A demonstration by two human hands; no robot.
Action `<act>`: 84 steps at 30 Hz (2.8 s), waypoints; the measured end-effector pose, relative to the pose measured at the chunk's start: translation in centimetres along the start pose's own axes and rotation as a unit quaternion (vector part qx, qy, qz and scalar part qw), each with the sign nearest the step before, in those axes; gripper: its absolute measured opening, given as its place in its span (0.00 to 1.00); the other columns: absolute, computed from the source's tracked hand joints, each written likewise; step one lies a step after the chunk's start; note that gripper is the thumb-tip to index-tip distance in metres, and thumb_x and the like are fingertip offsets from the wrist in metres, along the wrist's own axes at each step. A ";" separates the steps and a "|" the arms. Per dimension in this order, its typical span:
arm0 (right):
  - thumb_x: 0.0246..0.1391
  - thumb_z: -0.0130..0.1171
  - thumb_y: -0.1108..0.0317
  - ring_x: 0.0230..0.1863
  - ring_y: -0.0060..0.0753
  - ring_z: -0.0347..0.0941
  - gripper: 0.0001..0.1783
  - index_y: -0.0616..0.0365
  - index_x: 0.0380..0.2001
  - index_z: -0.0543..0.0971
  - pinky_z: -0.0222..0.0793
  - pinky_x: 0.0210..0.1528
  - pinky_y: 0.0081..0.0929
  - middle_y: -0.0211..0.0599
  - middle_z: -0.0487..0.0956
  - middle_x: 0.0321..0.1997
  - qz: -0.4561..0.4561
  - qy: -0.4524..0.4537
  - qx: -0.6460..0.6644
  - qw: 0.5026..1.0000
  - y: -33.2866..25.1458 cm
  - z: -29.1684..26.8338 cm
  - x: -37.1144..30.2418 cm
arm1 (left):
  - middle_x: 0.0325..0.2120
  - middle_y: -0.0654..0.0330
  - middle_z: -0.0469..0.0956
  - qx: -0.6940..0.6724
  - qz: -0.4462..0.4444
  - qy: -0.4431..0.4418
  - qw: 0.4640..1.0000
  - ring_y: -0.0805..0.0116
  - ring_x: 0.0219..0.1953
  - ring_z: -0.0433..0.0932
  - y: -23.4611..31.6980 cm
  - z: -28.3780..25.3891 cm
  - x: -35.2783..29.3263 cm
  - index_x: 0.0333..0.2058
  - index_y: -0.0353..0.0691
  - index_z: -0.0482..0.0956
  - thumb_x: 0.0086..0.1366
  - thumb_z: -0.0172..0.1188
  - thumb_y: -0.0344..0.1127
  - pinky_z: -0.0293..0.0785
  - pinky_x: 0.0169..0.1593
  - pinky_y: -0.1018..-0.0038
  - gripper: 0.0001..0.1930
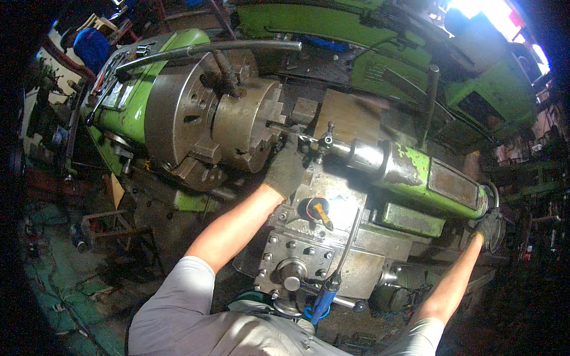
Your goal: The person operates a green metal lathe, using a wrench to tighten the chuck and a file to smooth the rotating metal workpiece. They adjust the tool post and clear metal shavings from the chuck area.
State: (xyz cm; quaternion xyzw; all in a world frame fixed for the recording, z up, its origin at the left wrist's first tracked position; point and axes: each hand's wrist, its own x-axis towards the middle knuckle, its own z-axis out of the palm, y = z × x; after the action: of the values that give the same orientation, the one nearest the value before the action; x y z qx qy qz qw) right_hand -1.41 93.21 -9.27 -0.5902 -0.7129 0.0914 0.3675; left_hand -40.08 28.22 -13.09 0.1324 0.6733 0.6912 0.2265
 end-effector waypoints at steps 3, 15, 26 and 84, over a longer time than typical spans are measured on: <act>0.72 0.40 0.33 0.34 0.40 0.73 0.43 0.66 0.38 0.86 0.68 0.42 0.42 0.41 0.84 0.35 -0.007 0.013 -0.039 0.999 0.4 -1.1 0.1 | 0.51 0.49 0.81 0.247 0.098 -0.042 0.963 0.50 0.58 0.75 -1.2 -0.2 0.4 0.60 0.30 0.73 0.72 0.56 0.39 0.68 0.64 0.58 0.23; 0.70 0.40 0.29 0.45 0.48 0.78 0.46 0.69 0.48 0.82 0.71 0.52 0.43 0.52 0.85 0.47 0.057 -0.067 -0.022 0.996 0.9 -2.6 0.0 | 0.51 0.42 0.82 0.783 0.221 -0.145 0.562 0.30 0.65 0.67 -1.5 -1.0 0.8 0.54 0.27 0.82 0.69 0.57 0.44 0.61 0.69 0.51 0.25; 0.68 0.42 0.29 0.48 0.53 0.79 0.46 0.69 0.50 0.83 0.71 0.55 0.42 0.56 0.85 0.50 0.084 -0.057 0.040 0.994 -1.0 -0.7 -0.6 | 0.59 0.42 0.76 0.012 0.213 -0.060 0.975 0.43 0.67 0.67 -5.7 -0.6 1.4 0.63 0.23 0.70 0.73 0.53 0.48 0.49 0.76 0.50 0.32; 0.67 0.59 0.54 0.46 0.46 0.79 0.23 0.65 0.49 0.83 0.74 0.52 0.44 0.43 0.85 0.44 0.052 -0.226 -0.175 0.957 26.8 -27.1 -57.3 | 0.47 0.52 0.84 0.686 0.357 0.030 0.634 0.47 0.49 0.82 28.3 -14.5 7.1 0.54 0.48 0.83 0.67 0.61 0.51 0.73 0.54 0.50 0.21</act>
State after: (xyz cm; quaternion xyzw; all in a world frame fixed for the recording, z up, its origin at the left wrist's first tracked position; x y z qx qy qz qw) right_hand 38.43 40.55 -28.92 -0.6460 -0.7501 0.1150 0.0827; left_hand -57.10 19.39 13.20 0.4591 0.8601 0.0613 -0.2139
